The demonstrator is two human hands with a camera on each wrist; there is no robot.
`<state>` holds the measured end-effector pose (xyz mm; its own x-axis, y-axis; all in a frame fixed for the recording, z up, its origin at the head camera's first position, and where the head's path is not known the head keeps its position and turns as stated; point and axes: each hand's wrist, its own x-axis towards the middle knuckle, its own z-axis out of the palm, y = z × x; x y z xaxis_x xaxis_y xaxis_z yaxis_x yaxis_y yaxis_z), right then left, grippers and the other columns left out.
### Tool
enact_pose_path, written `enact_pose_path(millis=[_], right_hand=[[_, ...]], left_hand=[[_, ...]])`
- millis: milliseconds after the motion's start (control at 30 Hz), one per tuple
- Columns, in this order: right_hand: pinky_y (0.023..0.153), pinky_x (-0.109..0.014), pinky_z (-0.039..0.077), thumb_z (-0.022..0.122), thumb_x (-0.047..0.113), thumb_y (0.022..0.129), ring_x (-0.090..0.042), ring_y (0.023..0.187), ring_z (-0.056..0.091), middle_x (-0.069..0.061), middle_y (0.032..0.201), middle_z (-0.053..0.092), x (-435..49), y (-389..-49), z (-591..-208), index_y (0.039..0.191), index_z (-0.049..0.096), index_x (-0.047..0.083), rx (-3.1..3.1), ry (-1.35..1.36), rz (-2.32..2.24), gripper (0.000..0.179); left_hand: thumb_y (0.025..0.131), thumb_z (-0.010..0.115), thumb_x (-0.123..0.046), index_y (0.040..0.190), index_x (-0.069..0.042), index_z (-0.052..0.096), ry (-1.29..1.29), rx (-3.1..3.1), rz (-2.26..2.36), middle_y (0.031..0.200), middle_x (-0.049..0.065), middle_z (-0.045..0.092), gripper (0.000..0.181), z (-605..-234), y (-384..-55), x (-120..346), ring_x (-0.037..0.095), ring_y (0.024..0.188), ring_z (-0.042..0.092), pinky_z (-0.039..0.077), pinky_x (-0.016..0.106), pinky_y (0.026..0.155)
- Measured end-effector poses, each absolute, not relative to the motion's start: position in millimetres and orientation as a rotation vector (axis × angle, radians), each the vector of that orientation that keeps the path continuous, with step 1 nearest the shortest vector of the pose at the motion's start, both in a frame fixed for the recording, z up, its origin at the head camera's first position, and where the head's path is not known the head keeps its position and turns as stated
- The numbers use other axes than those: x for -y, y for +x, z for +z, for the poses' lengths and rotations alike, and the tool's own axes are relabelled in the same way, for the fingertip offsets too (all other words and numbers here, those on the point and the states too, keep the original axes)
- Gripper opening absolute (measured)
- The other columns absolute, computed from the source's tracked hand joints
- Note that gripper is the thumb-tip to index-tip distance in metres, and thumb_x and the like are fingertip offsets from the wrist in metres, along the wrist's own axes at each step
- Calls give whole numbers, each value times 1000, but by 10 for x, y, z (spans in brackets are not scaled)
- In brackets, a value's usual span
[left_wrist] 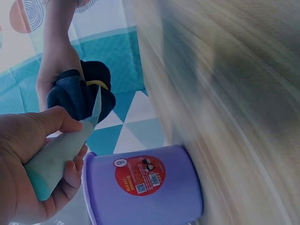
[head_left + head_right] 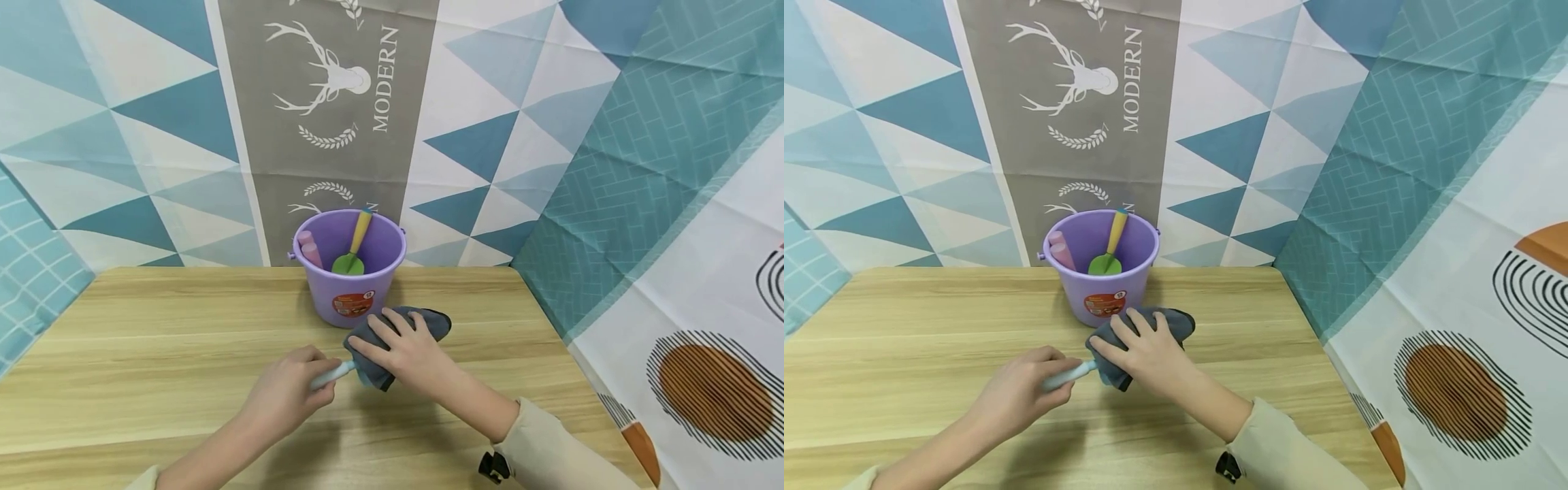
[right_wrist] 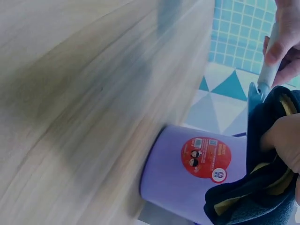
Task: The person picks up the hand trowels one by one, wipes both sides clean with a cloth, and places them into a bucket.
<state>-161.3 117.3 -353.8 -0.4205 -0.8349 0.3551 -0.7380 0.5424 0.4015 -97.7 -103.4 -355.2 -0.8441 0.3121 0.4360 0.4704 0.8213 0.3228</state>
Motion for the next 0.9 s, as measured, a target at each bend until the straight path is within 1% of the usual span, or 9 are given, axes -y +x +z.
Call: enact_pose_path(millis=[100, 300, 467, 633, 833, 900], right_hand=[[79, -51, 53, 77, 22, 76, -28, 118, 52, -5, 131, 55, -1186, -1611, -3520, 135, 47, 33, 2268, 1275, -291, 66], [77, -48, 53, 70, 17, 83, -27, 112, 54, -4, 126, 56, -1265, -1651, -3549, 128, 53, 32, 2202, 1261, -281, 51], [70, -43, 54, 66, 12, 85, -27, 106, 56, -4, 119, 57, -1328, -1689, -3559, 123, 57, 29, 2136, 1237, -242, 42], [67, -40, 53, 64, 10, 85, -28, 102, 58, -5, 115, 60, -1406, -1729, -3540, 118, 61, 24, 2093, 1213, -205, 37], [68, -41, 53, 69, 9, 81, -29, 101, 59, -8, 115, 61, -1485, -1772, -3522, 114, 64, 20, 2105, 1175, -122, 35], [67, -41, 54, 65, 8, 84, -29, 101, 59, -9, 115, 61, -1478, -1776, -3526, 113, 64, 20, 2081, 1166, -94, 31]], left_hand=[[70, 74, -12, 94, -16, 75, -605, 2588, -601, 80, -7, 63, 24, -3581, -974, 1053, 0, 62, 50, 41, 16, 51], [68, 76, -10, 94, -17, 75, -610, 2522, -626, 80, -10, 62, 27, -3603, -957, 1092, -2, 63, 49, 41, 16, 52], [67, 76, -10, 92, -16, 75, -612, 2484, -621, 81, -10, 62, 27, -3613, -943, 1141, -3, 62, 47, 41, 15, 51], [67, 76, -10, 92, -16, 75, -597, 2482, -647, 81, -9, 63, 25, -3618, -936, 1175, -4, 62, 47, 41, 15, 51], [66, 77, -11, 91, -16, 76, -534, 2509, -661, 80, -8, 65, 25, -3612, -943, 1165, -1, 62, 51, 44, 17, 52], [67, 76, -12, 92, -17, 76, -498, 2543, -662, 81, -8, 65, 25, -3603, -945, 1159, -1, 62, 51, 43, 18, 52]])
